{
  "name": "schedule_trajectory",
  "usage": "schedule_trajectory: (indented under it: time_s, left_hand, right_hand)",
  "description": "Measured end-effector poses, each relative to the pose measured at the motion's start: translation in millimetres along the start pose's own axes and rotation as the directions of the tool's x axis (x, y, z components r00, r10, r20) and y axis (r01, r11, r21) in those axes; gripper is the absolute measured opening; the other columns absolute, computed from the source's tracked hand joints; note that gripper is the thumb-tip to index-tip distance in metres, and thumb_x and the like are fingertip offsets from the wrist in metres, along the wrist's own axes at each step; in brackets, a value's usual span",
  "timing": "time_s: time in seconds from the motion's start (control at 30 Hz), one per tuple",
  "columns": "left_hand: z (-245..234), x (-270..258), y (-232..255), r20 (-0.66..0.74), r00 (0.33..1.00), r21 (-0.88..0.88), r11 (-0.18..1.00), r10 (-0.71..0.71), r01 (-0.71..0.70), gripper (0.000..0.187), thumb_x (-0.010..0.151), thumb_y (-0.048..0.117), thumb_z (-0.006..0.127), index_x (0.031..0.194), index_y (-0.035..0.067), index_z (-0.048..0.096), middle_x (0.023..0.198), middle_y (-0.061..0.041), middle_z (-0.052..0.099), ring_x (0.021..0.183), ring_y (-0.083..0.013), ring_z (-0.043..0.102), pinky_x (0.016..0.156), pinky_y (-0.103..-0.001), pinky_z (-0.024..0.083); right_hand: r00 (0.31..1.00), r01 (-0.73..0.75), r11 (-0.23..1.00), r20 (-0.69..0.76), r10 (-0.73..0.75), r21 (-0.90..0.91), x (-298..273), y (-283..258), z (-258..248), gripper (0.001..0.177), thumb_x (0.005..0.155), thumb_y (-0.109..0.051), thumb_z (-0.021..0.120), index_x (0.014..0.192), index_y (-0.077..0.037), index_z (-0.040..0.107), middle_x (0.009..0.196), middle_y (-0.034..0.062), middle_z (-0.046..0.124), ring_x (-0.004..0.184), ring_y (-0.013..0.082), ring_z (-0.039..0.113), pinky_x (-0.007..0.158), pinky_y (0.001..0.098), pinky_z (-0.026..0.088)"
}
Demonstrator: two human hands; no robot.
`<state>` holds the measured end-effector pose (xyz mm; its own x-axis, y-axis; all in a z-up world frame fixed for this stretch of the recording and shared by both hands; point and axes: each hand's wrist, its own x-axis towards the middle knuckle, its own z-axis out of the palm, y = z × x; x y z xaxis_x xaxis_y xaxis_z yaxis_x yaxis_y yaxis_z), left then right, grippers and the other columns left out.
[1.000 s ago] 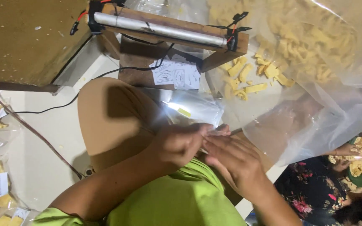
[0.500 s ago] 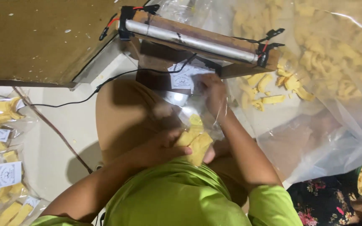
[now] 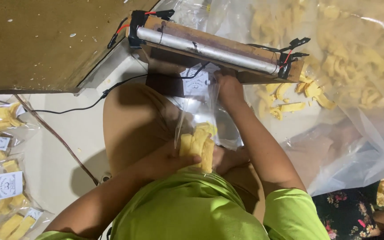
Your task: The person packages yellow snack pieces into small plastic bags by hand, filling each bag with snacks and a brand label, then sealing the bags with a heat sealer.
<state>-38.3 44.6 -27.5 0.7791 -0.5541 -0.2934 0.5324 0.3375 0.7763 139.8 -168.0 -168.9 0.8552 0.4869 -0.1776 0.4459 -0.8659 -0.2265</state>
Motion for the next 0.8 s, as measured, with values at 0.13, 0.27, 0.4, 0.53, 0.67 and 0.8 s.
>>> schedule_trajectory:
  time_s: [0.13, 0.27, 0.4, 0.53, 0.67, 0.8]
  left_hand:
    - [9.9, -4.4, -3.3, -0.073, 0.997, -0.067, 0.998, -0.008, 0.003, 0.032, 0.090, 0.011, 0.079, 0.116, -0.003, 0.068, 0.095, -0.013, 0.078, 0.079, -0.0186, 0.076, 0.071, -0.040, 0.066]
    - [24.2, -9.4, 5.8, -0.053, 0.997, -0.056, 0.997, 0.050, -0.053, 0.035, 0.076, 0.011, 0.091, 0.105, -0.001, 0.076, 0.097, -0.012, 0.078, 0.084, -0.0168, 0.072, 0.077, -0.034, 0.062]
    - [15.3, -12.0, -15.8, -0.045, 0.998, 0.049, 0.998, 0.045, -0.043, 0.034, 0.073, 0.017, 0.094, 0.100, 0.001, 0.079, 0.093, -0.008, 0.078, 0.080, -0.0150, 0.071, 0.072, -0.034, 0.063]
    - [31.1, -10.2, 0.5, -0.126, 0.992, 0.003, 1.000, 0.012, -0.012, 0.030, 0.087, 0.020, 0.084, 0.108, -0.001, 0.076, 0.098, -0.011, 0.079, 0.086, -0.0150, 0.071, 0.076, -0.034, 0.063]
    - [25.6, -8.2, 2.0, -0.064, 0.997, 0.065, 0.997, 0.036, -0.032, 0.027, 0.088, 0.016, 0.082, 0.107, -0.001, 0.073, 0.093, -0.010, 0.076, 0.085, -0.0167, 0.070, 0.072, -0.033, 0.061]
    - [29.7, -20.2, 31.9, -0.027, 1.000, 0.204, 0.979, -0.013, 0.019, 0.031, 0.079, 0.016, 0.088, 0.105, 0.006, 0.075, 0.093, 0.000, 0.075, 0.086, -0.0102, 0.069, 0.071, -0.027, 0.061]
  right_hand:
    - [0.990, 0.107, 0.985, -0.082, -0.119, -0.139, -14.1, -7.7, -18.4, 0.014, 0.094, -0.005, 0.059, 0.106, -0.013, 0.058, 0.091, 0.0109, 0.069, 0.087, 0.0318, 0.071, 0.069, 0.0429, 0.059]
    - [0.934, 0.138, 0.971, -0.302, -0.194, -0.196, -25.3, 2.9, -13.2, 0.011, 0.096, -0.018, 0.067, 0.097, -0.014, 0.057, 0.072, 0.0037, 0.064, 0.068, 0.0238, 0.068, 0.063, 0.0362, 0.056]
    - [0.918, 0.098, 0.965, -0.352, -0.182, -0.245, -27.4, 21.8, 6.1, 0.012, 0.093, -0.025, 0.070, 0.089, -0.020, 0.059, 0.065, 0.0003, 0.060, 0.062, 0.0218, 0.066, 0.057, 0.0352, 0.053]
    - [0.918, 0.119, 0.983, -0.362, -0.164, -0.141, -41.3, 9.4, -24.1, 0.010, 0.087, -0.017, 0.079, 0.095, -0.014, 0.074, 0.099, 0.0068, 0.073, 0.100, 0.0250, 0.070, 0.080, 0.0351, 0.057]
    - [0.876, 0.212, 0.977, -0.443, -0.189, 0.000, -67.8, 6.3, -41.1, 0.016, 0.079, -0.006, 0.081, 0.088, -0.014, 0.070, 0.096, 0.0065, 0.069, 0.093, 0.0294, 0.068, 0.093, 0.0389, 0.052]
    - [0.822, 0.253, 0.861, -0.568, 0.049, 0.441, -125.5, -18.0, -140.9, 0.027, 0.086, 0.014, 0.078, 0.091, -0.013, 0.075, 0.091, 0.0055, 0.077, 0.093, 0.0289, 0.073, 0.110, 0.0372, 0.047]
